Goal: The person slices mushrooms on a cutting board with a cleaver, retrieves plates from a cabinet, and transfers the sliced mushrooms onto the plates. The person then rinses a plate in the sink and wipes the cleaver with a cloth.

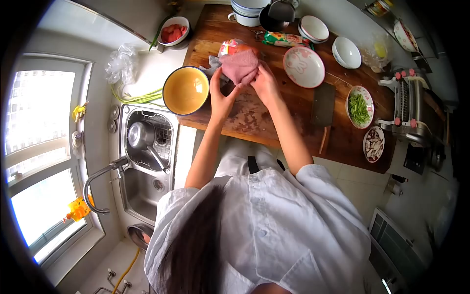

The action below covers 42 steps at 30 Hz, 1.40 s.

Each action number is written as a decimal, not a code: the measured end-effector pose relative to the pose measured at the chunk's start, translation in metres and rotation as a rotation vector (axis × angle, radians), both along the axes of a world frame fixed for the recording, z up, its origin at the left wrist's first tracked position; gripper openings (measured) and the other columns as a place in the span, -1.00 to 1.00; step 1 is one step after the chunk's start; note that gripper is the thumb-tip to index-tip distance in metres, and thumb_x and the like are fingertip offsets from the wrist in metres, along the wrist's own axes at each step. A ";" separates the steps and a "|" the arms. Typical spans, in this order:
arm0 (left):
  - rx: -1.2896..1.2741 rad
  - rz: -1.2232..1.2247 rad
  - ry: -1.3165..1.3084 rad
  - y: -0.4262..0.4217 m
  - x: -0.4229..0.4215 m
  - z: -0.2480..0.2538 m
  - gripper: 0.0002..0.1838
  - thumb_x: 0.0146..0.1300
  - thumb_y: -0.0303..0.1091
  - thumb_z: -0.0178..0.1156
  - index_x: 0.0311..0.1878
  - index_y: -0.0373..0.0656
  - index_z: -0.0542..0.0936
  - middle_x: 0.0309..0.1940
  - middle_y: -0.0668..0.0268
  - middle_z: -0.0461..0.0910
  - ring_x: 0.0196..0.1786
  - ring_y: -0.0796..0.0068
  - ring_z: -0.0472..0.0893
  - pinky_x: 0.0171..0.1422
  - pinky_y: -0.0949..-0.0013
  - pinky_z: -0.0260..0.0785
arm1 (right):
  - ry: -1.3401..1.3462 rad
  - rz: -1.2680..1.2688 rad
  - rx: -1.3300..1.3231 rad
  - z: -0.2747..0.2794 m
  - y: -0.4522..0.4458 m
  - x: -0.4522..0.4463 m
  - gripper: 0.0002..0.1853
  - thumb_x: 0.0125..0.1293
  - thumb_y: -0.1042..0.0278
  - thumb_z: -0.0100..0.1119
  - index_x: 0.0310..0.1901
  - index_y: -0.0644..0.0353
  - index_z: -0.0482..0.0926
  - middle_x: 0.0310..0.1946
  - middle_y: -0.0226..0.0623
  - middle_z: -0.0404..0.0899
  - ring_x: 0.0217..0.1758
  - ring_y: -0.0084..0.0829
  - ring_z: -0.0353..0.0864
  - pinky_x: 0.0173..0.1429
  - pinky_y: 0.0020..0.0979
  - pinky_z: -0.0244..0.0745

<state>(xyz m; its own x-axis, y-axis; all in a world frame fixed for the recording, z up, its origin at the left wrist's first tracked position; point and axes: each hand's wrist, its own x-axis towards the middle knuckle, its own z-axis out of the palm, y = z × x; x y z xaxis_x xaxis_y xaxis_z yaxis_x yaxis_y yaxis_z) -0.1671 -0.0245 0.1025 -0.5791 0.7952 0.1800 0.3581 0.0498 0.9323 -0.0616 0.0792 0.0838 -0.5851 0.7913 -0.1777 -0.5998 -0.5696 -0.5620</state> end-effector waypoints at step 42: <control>0.108 -0.803 0.447 0.054 0.199 -0.028 -0.63 0.13 -0.31 0.07 0.01 -0.23 0.42 0.10 0.10 0.37 0.26 0.13 0.23 0.31 0.02 -0.05 | -0.643 -0.292 -0.103 0.048 -0.191 0.211 -0.69 0.10 0.60 -0.05 -0.10 0.30 0.19 -0.74 -0.35 0.30 -0.81 -0.53 0.30 -0.72 -0.50 0.23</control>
